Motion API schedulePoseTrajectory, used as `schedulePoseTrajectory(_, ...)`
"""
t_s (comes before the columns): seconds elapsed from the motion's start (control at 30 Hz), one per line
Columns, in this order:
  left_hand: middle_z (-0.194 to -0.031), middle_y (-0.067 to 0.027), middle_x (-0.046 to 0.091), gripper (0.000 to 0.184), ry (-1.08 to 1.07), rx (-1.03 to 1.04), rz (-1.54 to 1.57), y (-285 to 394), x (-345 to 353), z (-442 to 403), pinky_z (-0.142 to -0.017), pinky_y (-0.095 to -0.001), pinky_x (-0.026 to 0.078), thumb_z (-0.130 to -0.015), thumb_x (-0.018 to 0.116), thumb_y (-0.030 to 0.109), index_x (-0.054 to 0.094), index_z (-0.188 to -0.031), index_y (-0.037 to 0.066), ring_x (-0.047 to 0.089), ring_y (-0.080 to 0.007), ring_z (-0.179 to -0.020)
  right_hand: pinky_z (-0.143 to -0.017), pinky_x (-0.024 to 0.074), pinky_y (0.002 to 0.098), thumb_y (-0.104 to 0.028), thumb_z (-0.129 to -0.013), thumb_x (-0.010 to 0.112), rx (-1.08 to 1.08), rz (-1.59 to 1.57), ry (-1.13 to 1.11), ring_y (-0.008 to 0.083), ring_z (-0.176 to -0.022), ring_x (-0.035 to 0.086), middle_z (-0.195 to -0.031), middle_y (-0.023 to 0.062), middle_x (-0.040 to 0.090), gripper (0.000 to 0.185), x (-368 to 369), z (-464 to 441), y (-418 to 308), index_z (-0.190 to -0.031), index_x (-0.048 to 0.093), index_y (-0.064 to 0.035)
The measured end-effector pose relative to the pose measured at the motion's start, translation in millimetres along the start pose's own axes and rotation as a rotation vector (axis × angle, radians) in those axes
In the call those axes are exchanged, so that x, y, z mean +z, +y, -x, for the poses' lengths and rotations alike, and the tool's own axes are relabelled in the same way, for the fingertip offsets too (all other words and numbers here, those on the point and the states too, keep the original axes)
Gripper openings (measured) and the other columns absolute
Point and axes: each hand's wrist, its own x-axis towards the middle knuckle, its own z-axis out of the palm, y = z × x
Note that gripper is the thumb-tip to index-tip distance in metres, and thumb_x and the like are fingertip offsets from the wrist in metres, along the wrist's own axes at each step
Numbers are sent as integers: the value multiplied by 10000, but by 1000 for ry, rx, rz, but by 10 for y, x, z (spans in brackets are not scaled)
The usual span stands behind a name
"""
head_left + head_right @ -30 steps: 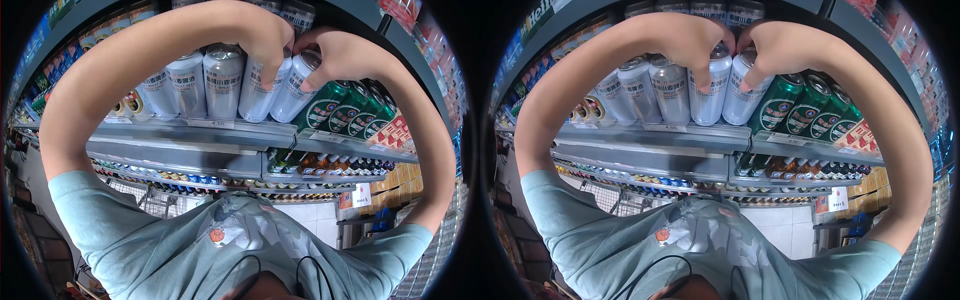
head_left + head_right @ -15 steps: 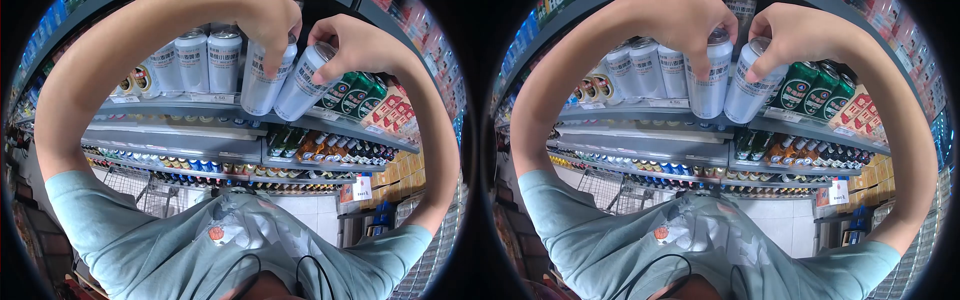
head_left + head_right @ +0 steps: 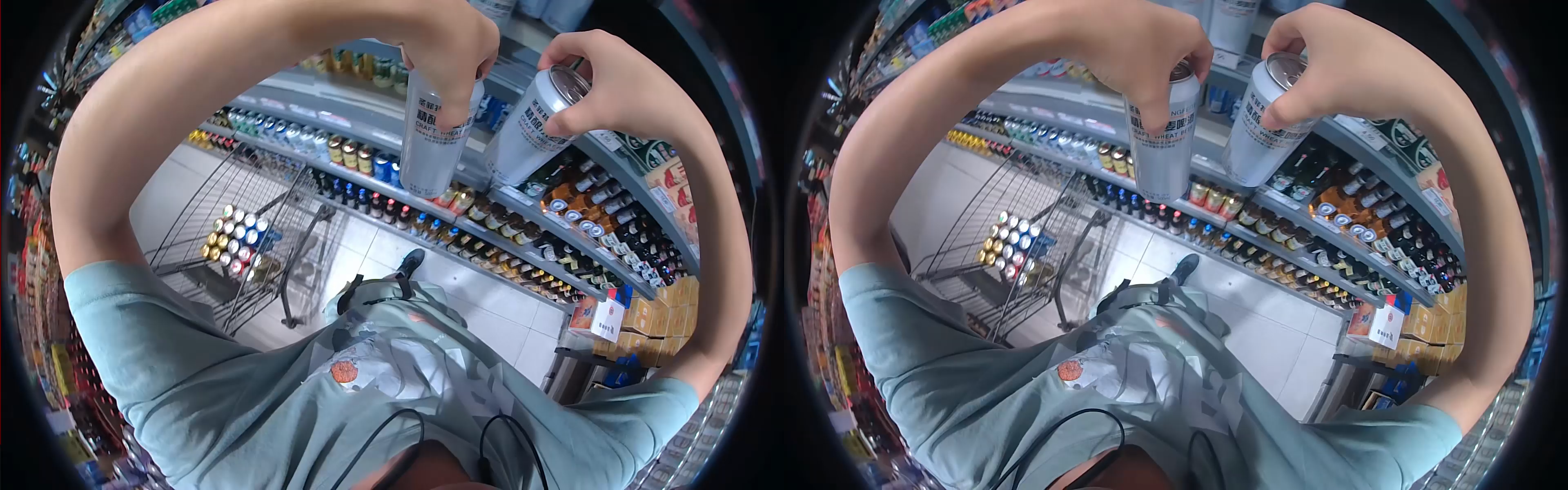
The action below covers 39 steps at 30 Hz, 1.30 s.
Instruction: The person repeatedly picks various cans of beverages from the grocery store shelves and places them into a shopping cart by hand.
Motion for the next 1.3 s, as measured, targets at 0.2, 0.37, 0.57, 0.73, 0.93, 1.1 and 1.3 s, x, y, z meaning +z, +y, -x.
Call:
schedulePoseTrajectory(0.2, -1025, -182, 715, 719, 190, -288, 85, -605, 1004, 735, -769, -383, 568, -574, 838, 162, 635, -1248, 20, 708, -296, -904, -735, 504, 351, -192, -590, 864, -397, -127, -24, 226, -799, 616, -862, 135, 638, 578, 732, -376, -495, -1066, 628, 37)
schedulePoseTrajectory(0.37, -958, -181, 721, 619, 216, -444, 177, -1360, 1674, 1395, -760, -388, 579, -559, 799, 120, 665, -1146, -19, 713, -300, -878, -805, 525, 363, -164, -603, 866, -565, -139, -70, 283, -890, 654, -960, 173, 655, 552, 1073, -743, -1271, -1062, 630, 32)
schedulePoseTrajectory(0.57, -928, -174, 699, 601, 370, -579, 147, -2297, 2762, 1827, -799, -427, 573, -545, 800, 93, 662, -1121, -8, 694, -342, -926, -878, 538, 388, -201, -656, 835, -805, -196, -56, 339, -991, 657, -1057, 182, 642, 538, 1632, -1417, -2146, -1102, 630, 19)
schedulePoseTrajectory(0.73, -1063, -142, 623, 601, 536, -703, 193, -2925, 3992, 1835, -831, -456, 565, -564, 816, 110, 633, -1131, 31, 627, -374, -1008, -919, 522, 408, -217, -661, 831, -819, -343, -92, 333, -1051, 634, -1107, 152, 617, 592, 2723, -2219, -2806, -1171, 608, -17)
schedulePoseTrajectory(0.93, -1169, -124, 585, 558, 586, -799, 416, -3504, 5429, 1630, -854, -441, 571, -638, 748, 64, 595, -1174, 42, 573, -343, -1110, -979, 502, 421, -146, -647, 838, -745, -343, -164, 336, -1131, 586, -1202, 121, 592, 614, 4175, -2948, -3466, -1203, 600, -40)
schedulePoseTrajectory(1.1, -1167, -117, 564, 555, 537, -785, 535, -3583, 6239, 1351, -793, -404, 591, -658, 731, 35, 578, -1192, 45, 564, -322, -1073, -983, 504, 435, -103, -643, 816, -603, -317, -254, 356, -1140, 573, -1228, 121, 588, 597, 5120, -3166, -3739, -1194, 593, -47)
schedulePoseTrajectory(1.3, -1178, -94, 545, 505, 610, -743, 533, -3557, 6986, 1023, -796, -369, 596, -709, 704, 47, 573, -1197, 62, 546, -293, -1104, -917, 511, 459, -120, -644, 843, -492, -370, -305, 380, -1108, 568, -1169, 128, 580, 579, 5975, -3191, -3853, -1162, 595, -51)
